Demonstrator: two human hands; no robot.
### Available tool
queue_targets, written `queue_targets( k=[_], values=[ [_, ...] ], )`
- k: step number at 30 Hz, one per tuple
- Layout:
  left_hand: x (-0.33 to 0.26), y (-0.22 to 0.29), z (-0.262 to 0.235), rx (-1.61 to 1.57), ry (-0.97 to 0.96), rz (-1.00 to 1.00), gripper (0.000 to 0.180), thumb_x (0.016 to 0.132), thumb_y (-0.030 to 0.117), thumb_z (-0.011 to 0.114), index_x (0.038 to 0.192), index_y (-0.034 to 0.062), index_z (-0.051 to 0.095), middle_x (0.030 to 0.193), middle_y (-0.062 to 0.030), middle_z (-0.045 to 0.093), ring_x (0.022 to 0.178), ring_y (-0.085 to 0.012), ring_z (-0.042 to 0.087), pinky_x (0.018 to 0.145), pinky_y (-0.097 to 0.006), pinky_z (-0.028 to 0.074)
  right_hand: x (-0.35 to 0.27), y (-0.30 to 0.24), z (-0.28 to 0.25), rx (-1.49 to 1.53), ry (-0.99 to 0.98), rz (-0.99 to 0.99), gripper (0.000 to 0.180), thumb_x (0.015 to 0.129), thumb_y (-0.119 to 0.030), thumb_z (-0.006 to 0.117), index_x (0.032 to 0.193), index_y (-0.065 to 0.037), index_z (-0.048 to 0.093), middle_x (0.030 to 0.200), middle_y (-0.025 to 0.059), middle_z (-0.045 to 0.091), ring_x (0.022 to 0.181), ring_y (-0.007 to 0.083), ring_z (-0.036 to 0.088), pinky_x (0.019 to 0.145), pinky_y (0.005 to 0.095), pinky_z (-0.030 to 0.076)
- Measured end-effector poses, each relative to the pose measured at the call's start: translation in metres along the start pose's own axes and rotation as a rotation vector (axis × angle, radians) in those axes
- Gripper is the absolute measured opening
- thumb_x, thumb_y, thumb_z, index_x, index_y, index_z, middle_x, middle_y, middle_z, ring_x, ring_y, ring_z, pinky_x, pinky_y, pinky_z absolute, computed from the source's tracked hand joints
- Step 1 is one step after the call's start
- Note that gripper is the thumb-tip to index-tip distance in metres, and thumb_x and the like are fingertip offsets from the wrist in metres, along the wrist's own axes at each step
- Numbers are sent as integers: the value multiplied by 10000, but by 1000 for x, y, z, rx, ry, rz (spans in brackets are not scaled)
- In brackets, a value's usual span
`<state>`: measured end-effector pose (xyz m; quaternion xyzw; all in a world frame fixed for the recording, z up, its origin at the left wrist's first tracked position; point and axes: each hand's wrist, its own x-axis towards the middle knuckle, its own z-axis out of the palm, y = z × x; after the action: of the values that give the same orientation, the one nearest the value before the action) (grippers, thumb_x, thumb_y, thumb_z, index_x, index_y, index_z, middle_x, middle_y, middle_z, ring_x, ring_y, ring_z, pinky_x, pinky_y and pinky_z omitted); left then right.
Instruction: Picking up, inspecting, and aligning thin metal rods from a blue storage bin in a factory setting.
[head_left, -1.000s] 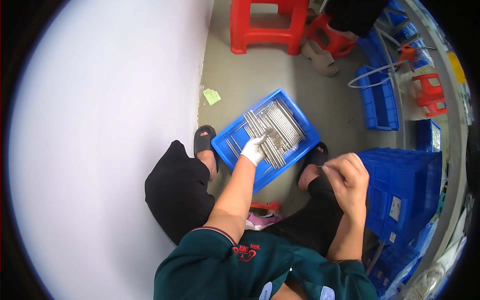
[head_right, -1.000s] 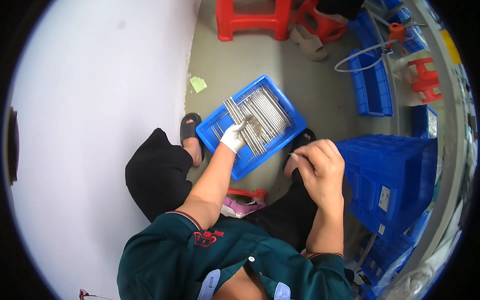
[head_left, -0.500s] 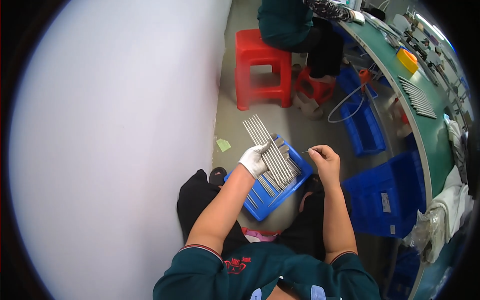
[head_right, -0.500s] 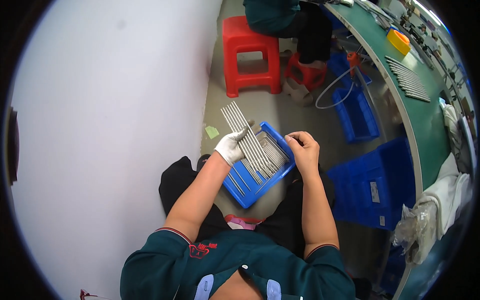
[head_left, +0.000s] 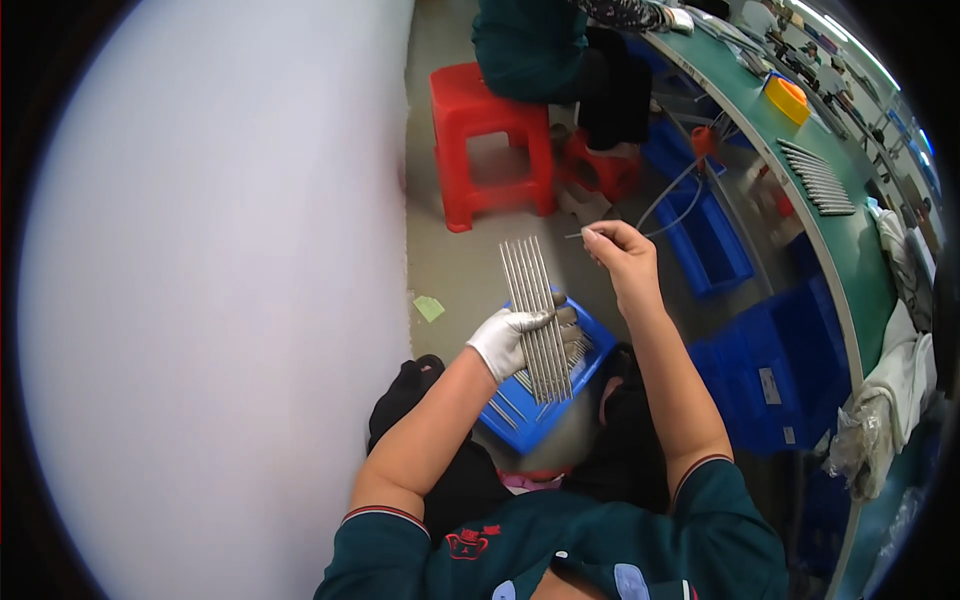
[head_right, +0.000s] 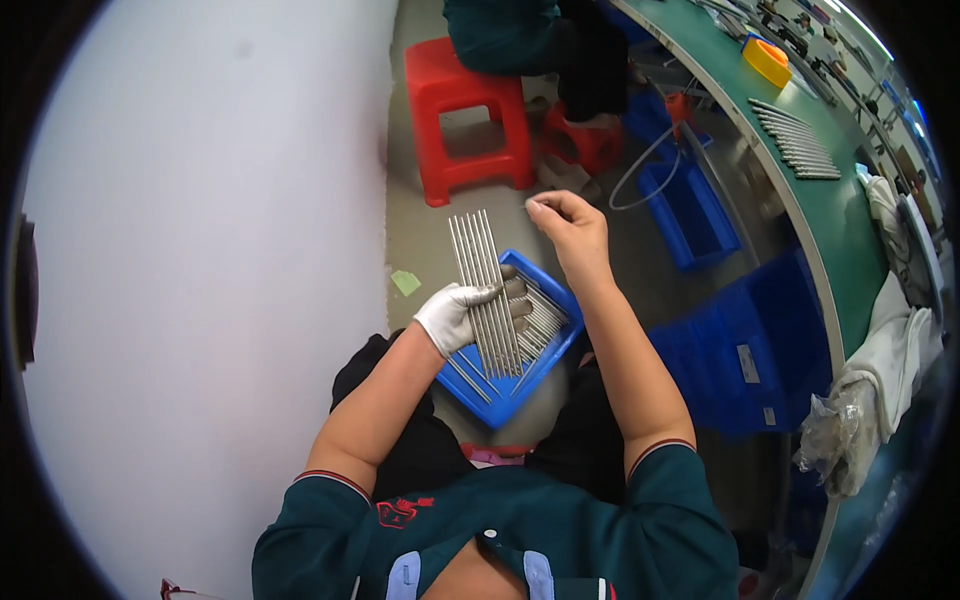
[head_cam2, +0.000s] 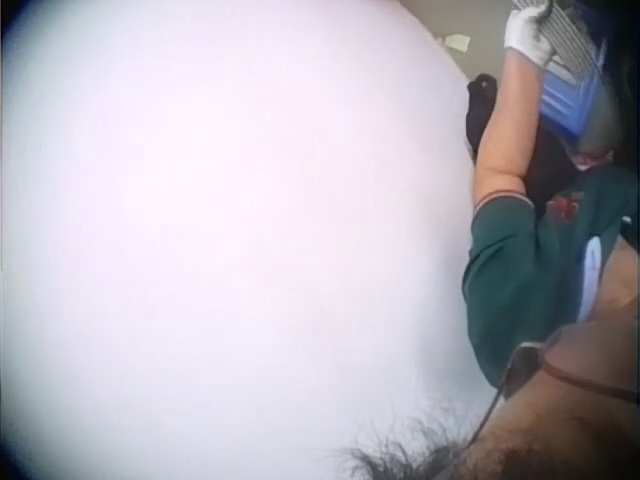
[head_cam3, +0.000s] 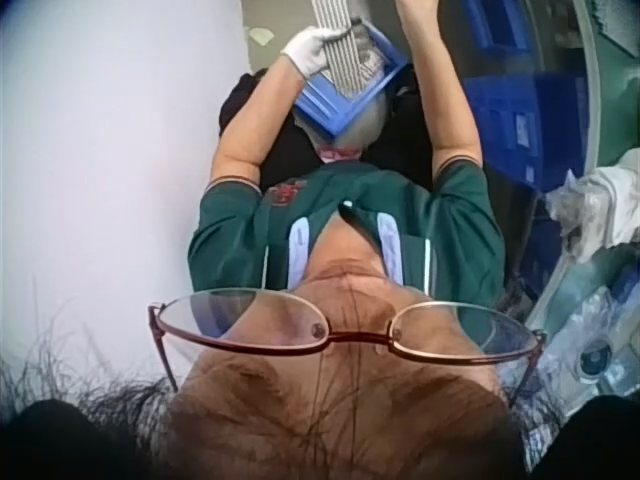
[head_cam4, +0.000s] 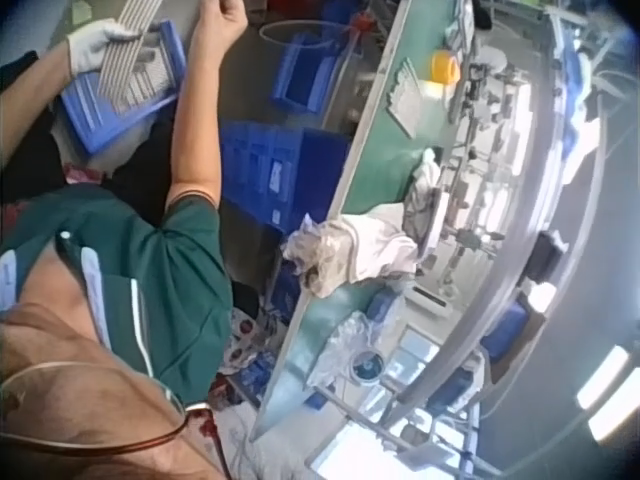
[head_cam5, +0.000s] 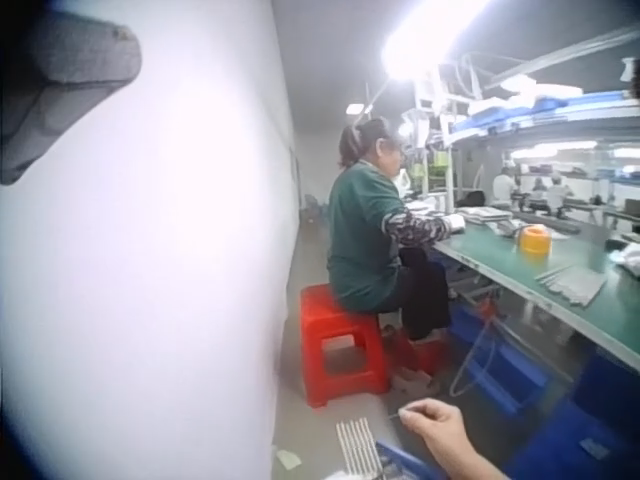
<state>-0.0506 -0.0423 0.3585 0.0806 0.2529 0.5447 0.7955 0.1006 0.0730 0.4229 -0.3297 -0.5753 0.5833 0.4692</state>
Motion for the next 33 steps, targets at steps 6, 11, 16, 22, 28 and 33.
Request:
queue_targets(
  k=[6, 11, 16, 22, 28, 33],
  values=[
    [1, -16, -13, -13, 26, -102, 446, 869, 84, 589, 1283, 14, 437, 1165, -184, 585, 1046, -367, 610, 896, -530, 501, 17, 46, 3, 14, 41, 116, 122, 841, -122, 685, 920, -28, 687, 788, 3, 645, 702, 57, 543, 638, 207, 422],
    [-1, -13, -9, -6, 52, -148, 449, 875, 112, 601, 1279, 5, 438, 1105, -160, 601, 1018, -348, 625, 884, -501, 513, 19, 61, 13, 15, -13, 207, 130, 841, -124, 685, 927, -27, 686, 796, 8, 647, 714, 63, 556, 651, 210, 433],
    [8, -13, -10, 4, 67, -165, 423, 883, 110, 583, 1270, 0, 454, 1108, -172, 605, 1005, -343, 631, 876, -499, 518, 20, 67, 18, -84, -75, 274, 134, 832, -116, 685, 913, -9, 682, 762, -1, 626, 693, 54, 537, 643, 198, 425],
    [15, -10, -10, 38, 123, -136, 400, 886, 106, 569, 1257, -10, 478, 1110, -185, 611, 996, -342, 635, 869, -493, 522, 26, 65, 24, -117, -78, 282, 131, 827, -108, 685, 900, 1, 679, 745, -7, 620, 674, 49, 532, 619, 194, 418],
    [13, -7, -10, 53, 148, -123, 382, 879, 85, 561, 1242, -17, 498, 1090, -188, 621, 978, -342, 643, 861, -478, 529, 27, 66, 29, -83, -56, 316, 125, 828, -97, 685, 900, 4, 676, 743, 0, 631, 654, 54, 547, 600, 196, 430],
    [11, -6, -8, 65, 158, -109, 378, 880, 84, 556, 1242, -12, 501, 1087, -188, 624, 974, -342, 646, 863, -470, 528, 26, 68, 33, -66, -32, 337, 122, 834, -87, 676, 900, 16, 669, 749, 12, 637, 653, 62, 559, 597, 198, 440]
  ],
)
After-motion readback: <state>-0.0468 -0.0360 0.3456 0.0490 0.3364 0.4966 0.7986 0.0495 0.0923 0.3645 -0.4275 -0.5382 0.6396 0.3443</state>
